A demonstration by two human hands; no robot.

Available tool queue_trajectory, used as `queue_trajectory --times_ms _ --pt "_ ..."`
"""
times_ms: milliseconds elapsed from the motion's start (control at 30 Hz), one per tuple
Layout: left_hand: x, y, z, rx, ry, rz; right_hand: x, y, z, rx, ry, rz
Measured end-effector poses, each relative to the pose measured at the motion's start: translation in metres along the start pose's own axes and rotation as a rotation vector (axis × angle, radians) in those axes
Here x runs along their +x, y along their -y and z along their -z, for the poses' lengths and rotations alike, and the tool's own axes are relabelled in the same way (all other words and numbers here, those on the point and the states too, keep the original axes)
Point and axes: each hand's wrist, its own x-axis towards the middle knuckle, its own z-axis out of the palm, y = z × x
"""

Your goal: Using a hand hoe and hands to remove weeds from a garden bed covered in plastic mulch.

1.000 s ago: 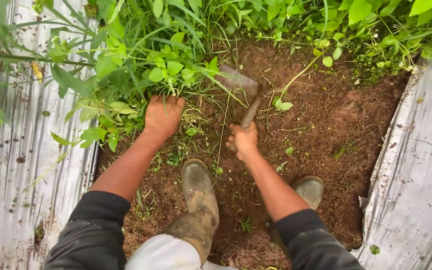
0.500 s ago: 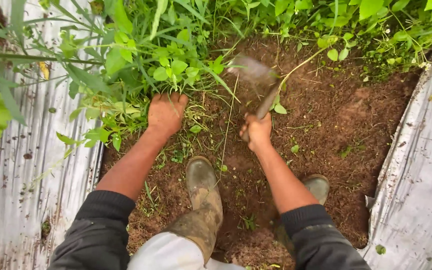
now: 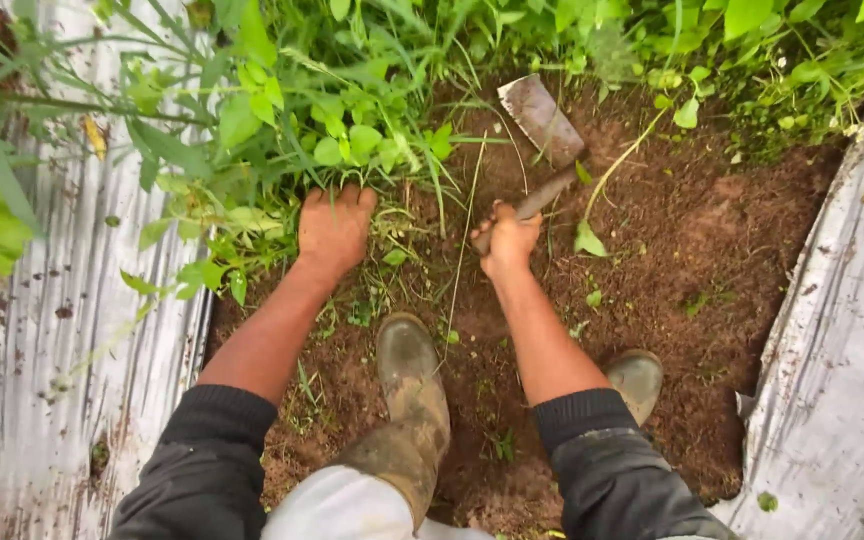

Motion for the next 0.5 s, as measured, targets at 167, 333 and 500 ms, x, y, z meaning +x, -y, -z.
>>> queue_trajectory --times_ms 167,333,500 --pt "-0.001 0.001 -0.005 -0.01 -0.013 0.001 -0.074 0.017 0.036 -0.403 0.187 -0.078" --pt "0.0 0.003 -0.012 -0.015 -0.06 0.003 -0.036 0.009 0.023 -0.251 0.128 -0.002" --pt "-0.007 0.002 -0.014 -0.027 -0.108 0.02 -0.079 0.018 0.02 -0.383 0.277 -0.11"
